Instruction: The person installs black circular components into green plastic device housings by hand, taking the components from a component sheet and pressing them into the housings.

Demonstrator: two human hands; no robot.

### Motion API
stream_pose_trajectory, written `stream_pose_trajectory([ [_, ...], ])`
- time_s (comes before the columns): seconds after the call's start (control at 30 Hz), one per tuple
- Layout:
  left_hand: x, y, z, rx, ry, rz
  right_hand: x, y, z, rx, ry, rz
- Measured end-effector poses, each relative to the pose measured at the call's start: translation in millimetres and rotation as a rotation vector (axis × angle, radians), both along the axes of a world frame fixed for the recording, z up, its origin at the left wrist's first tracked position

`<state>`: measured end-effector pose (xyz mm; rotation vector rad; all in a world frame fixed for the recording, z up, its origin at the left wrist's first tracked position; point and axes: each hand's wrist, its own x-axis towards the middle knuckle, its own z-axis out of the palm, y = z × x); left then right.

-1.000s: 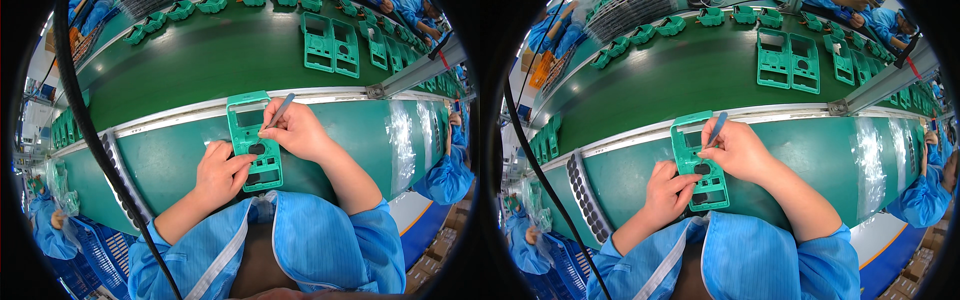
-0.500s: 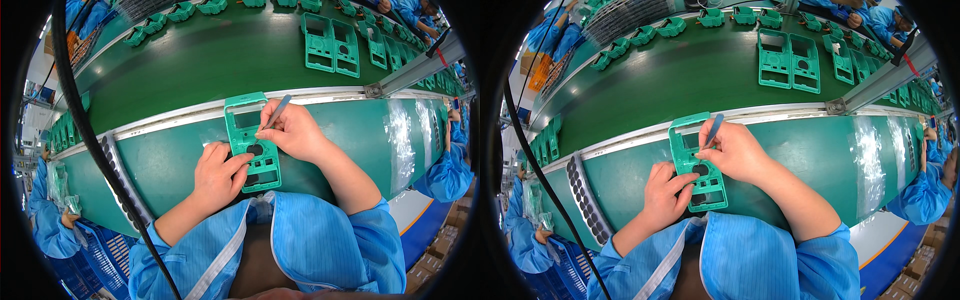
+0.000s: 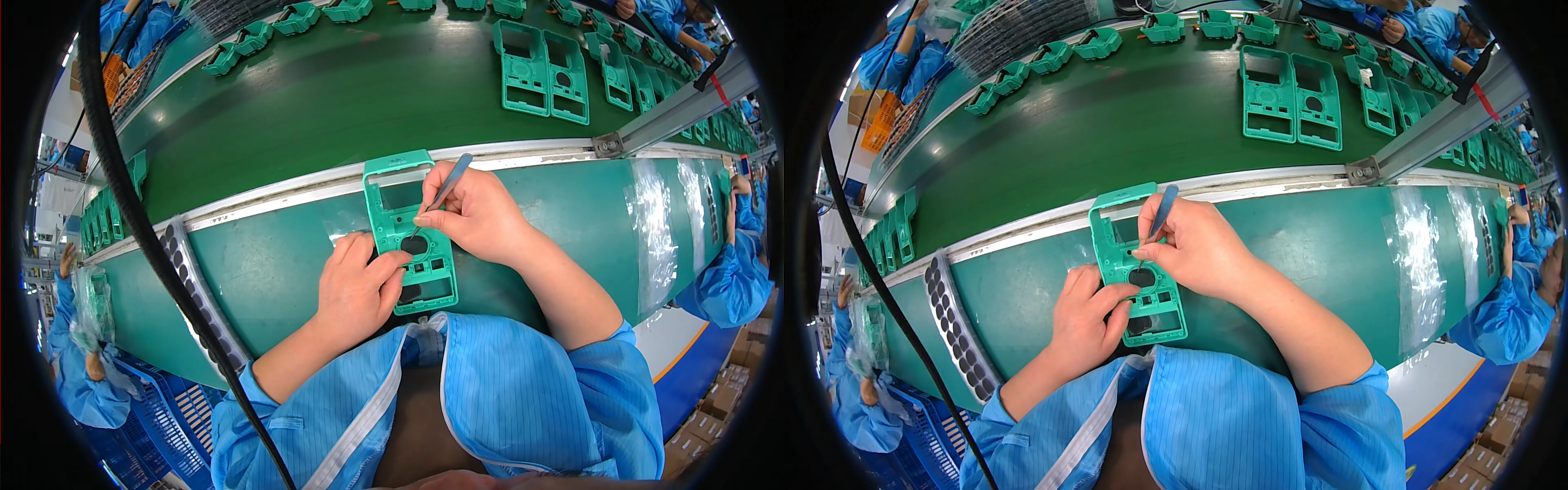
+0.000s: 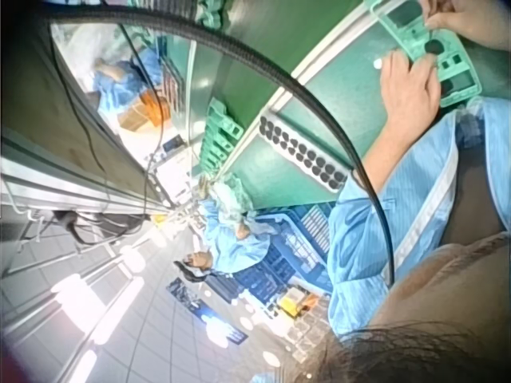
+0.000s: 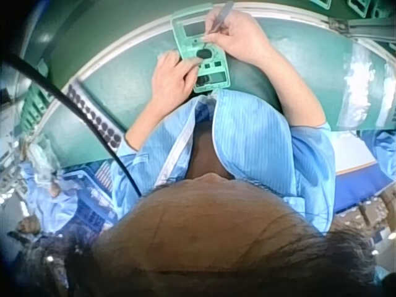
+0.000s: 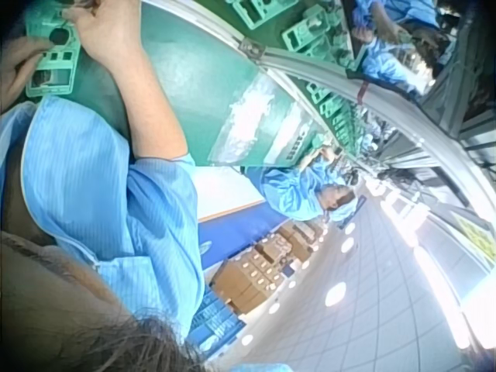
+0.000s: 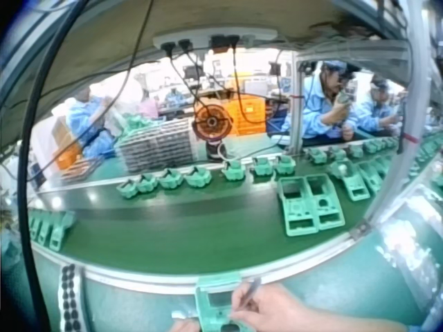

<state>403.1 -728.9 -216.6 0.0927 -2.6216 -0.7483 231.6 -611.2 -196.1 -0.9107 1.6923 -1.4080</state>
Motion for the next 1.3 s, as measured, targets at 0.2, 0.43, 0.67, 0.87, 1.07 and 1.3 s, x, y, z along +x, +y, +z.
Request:
stream_pose_trajectory([
  [0.2,-2,0,1,0.058,-0.031,-0.005,-1,0,-4,-0.043,-0.013,0.005],
  [0.43,-2,-2,-3,0.005,-0.056,-0.038,-2,-2,-5,-0.026,-0.010,0.015],
  [0.67,-2,-3,0,-0.006,-0.074,-0.011,-4,-4,-3,-0.015,0.033,0.035],
  [0.87,-2,-3,4,-0.023,-0.116,-0.015,-6,-3,0,-0.021,0.081,0.036],
  [1.07,0,-3,4,-0.002,-0.124,-0.016,-13,-4,-5,-0.094,-0.074,-0.100],
  [1.3,2,-8,-4,0.034,-0.079,-0.003,-9,-11,-22,-0.266,-0.284,-0.088],
])
